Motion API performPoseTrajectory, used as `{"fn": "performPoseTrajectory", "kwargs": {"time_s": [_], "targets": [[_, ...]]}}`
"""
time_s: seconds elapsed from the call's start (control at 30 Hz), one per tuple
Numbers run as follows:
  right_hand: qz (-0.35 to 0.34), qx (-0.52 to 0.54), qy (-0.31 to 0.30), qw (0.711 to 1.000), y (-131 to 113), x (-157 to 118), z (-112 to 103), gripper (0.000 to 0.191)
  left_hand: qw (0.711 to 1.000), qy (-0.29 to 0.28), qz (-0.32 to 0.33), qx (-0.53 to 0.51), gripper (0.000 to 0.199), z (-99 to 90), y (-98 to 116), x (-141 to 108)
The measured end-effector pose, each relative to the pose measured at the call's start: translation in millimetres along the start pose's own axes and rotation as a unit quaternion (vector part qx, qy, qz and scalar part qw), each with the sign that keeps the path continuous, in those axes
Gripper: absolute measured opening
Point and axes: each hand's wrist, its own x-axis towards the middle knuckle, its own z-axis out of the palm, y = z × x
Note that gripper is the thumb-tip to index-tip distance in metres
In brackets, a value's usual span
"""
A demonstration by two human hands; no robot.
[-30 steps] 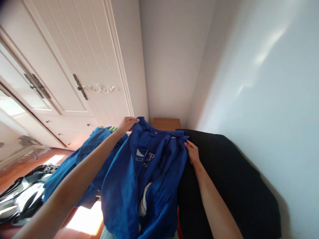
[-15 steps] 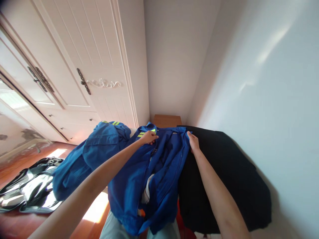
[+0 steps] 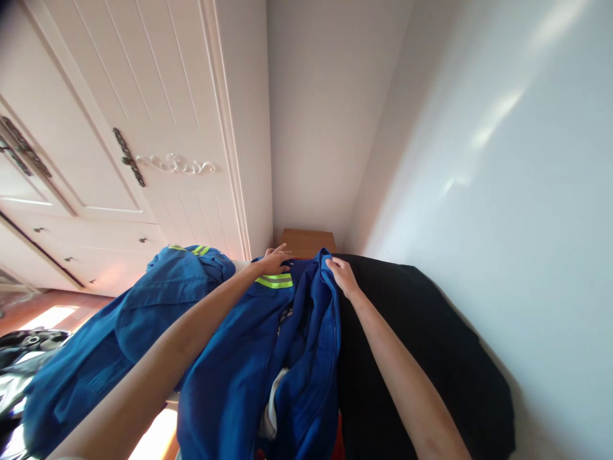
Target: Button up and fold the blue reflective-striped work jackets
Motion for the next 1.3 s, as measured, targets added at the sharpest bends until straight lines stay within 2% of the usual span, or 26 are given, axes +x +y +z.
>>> {"fn": "performPoseTrajectory", "kwargs": {"time_s": [0.03,0.1,0.27,0.43,0.57,0.67,0.77,0.9,0.97,1.13,1.3], "targets": [[-0.007,-0.013,-0.020,1.000,-2.1,1.0,5.1,0.041,1.000,-0.021,0.007,-0.017,0.039,3.0,-7.8,4.6],[-0.020,-0.039,-0.053,0.998,-4.3,3.3,15.6,0.035,0.998,-0.028,0.001,-0.058,0.030,11.0,-20.6,11.4],[-0.043,-0.093,-0.075,0.992,-1.5,8.1,47.4,0.027,0.976,0.045,-0.013,-0.211,0.018,36.4,-35.5,16.8],[-0.057,-0.097,-0.065,0.992,11.8,9.4,81.1,0.027,0.910,0.140,-0.025,-0.390,0.031,63.1,-34.2,8.4],[-0.058,-0.087,-0.067,0.992,25.3,6.1,96.4,0.026,0.855,0.163,-0.031,-0.491,0.036,74.4,-32.7,-3.2],[-0.057,-0.083,-0.067,0.993,32.2,3.3,100.2,0.023,0.831,0.147,-0.034,-0.536,0.034,71.7,-32.6,-6.7],[-0.050,-0.077,-0.061,0.994,35.7,2.2,99.9,0.026,0.815,0.100,-0.032,-0.570,0.032,61.2,-32.4,-9.3],[-0.033,-0.069,-0.047,0.996,38.7,1.9,97.6,0.028,0.794,0.000,-0.008,-0.608,0.051,47.2,-33.8,-16.6],[-0.025,-0.067,-0.041,0.997,39.5,1.0,97.1,0.028,0.789,-0.020,-0.012,-0.613,0.055,44.5,-35.1,-19.3],[-0.030,-0.065,-0.025,0.997,35.4,-5.2,98.5,0.029,0.785,-0.009,-0.034,-0.619,0.057,46.7,-35.5,-19.1],[-0.095,-0.090,-0.004,0.991,28.8,-11.3,100.0,0.023,0.767,0.018,-0.025,-0.641,0.054,46.9,-31.4,-17.7]]}}
